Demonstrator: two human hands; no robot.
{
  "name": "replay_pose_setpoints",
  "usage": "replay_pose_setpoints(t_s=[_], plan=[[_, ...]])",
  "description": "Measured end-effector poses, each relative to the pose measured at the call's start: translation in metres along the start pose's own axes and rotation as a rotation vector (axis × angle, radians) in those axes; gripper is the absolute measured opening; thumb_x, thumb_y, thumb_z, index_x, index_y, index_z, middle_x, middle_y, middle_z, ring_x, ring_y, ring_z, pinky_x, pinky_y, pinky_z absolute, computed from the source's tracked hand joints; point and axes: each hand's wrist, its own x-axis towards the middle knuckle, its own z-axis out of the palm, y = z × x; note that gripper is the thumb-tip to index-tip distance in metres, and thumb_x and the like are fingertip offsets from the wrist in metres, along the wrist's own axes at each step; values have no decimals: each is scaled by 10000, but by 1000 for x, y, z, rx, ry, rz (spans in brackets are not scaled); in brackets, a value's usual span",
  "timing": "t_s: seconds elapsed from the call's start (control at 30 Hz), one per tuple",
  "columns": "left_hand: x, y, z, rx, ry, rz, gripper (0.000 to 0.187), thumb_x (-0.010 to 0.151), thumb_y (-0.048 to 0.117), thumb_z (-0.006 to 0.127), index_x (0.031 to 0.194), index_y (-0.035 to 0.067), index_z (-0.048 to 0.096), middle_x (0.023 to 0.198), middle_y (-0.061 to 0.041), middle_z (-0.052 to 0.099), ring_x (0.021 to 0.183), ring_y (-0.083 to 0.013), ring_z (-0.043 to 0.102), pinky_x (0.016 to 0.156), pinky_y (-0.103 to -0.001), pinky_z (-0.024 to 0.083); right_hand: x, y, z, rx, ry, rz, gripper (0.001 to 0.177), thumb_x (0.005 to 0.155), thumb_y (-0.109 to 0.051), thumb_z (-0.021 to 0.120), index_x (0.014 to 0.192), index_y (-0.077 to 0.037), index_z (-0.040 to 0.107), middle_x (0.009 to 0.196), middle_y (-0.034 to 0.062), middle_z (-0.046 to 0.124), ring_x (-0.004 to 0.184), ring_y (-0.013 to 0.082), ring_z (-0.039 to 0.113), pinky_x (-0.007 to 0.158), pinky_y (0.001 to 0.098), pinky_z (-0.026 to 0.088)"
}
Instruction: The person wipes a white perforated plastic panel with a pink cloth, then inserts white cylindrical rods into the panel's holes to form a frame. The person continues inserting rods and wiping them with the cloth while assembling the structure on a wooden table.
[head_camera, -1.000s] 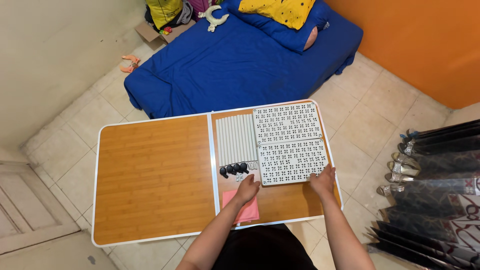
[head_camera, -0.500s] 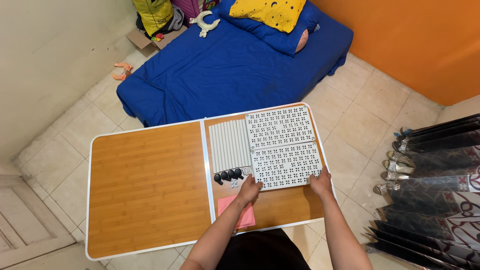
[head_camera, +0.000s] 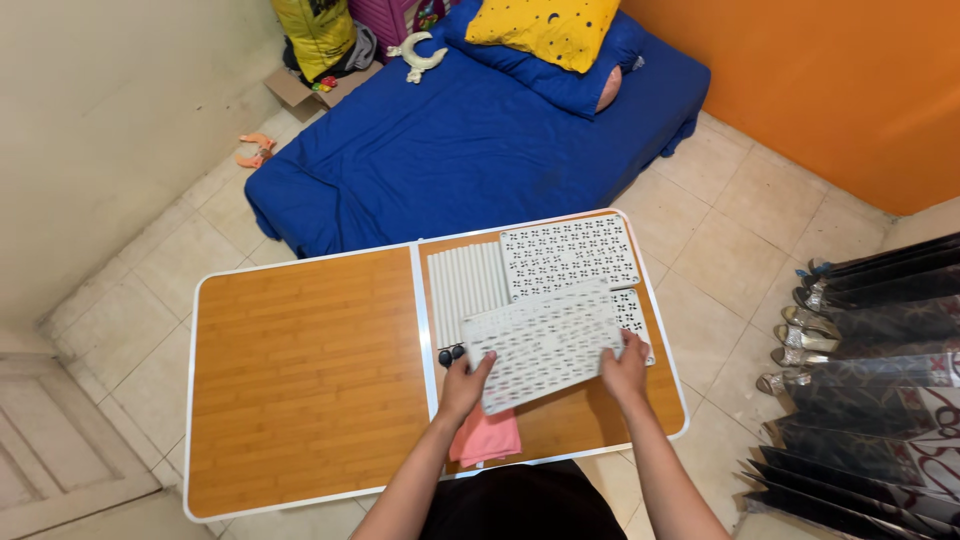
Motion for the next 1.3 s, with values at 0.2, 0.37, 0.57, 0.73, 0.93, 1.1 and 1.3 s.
replay_pose_setpoints(t_s=[0.2, 0.37, 0.57, 0.73, 0.93, 1.1, 1.3], plan=[[-24, 5, -75, -228, 243, 204, 311, 994, 228, 666, 1153, -34, 714, 1027, -101, 780, 886, -123, 688, 799, -284, 560, -48, -70, 45, 198, -146, -211, 652, 874, -119, 635, 1478, -39, 402, 1323, 209, 580, 1149, 359, 602, 1005, 441, 481], [-52, 1, -136, -432, 368, 204, 300, 988, 222, 662, 1136, -37, 691, 1021, -97, 771, 860, -113, 692, 765, -284, 559, -116, -122, 77, 78, -485, 121, 837, 848, -141, 591, 1595, -147, 214, 1254, 130, 676, 909, 337, 726, 844, 457, 573], [-88, 2, -200, -515, 408, 214, 335, 1025, 257, 622, 1160, -44, 681, 1032, -107, 765, 860, -116, 682, 763, -285, 548, -177, -114, 133, -429, -544, -249, 746, 817, -209, 710, 1470, -147, 353, 1415, 209, 544, 1161, 373, 588, 868, 504, 542], [-111, 8, -240, -647, 396, 218, 404, 1041, 326, 542, 1208, -17, 671, 1066, -105, 758, 887, -115, 698, 780, -281, 561, -213, -112, 160, -690, -508, -643, 920, 622, -337, 888, 1400, -111, 451, 1233, 195, 609, 1228, 420, 548, 946, 679, 488], [-125, 12, -281, -627, 364, 300, 393, 1059, 318, 530, 1195, -26, 662, 1046, -98, 755, 878, -116, 694, 769, -282, 557, -229, -129, 167, -290, -590, -368, 236, 802, -225, 701, 985, -77, 690, 969, 123, 666, 933, 345, 674, 830, 456, 554], [-123, 19, -303, -557, 350, 383, 375, 1074, 299, 529, 1169, -36, 668, 1025, -96, 757, 866, -101, 688, 761, -276, 558, -241, -210, 151, 269, -461, -307, 184, 835, -100, 659, 1005, -31, 670, 914, 114, 694, 837, 233, 710, 771, 378, 572], [-128, 19, -294, -503, 286, 355, 333, 1043, 270, 538, 1150, -17, 670, 1011, -84, 762, 842, -92, 693, 732, -269, 567, -277, -343, 111, 635, -106, -469, 381, 953, -118, 649, 1309, -42, 536, 1174, 117, 666, 1080, 206, 675, 899, 320, 559]])
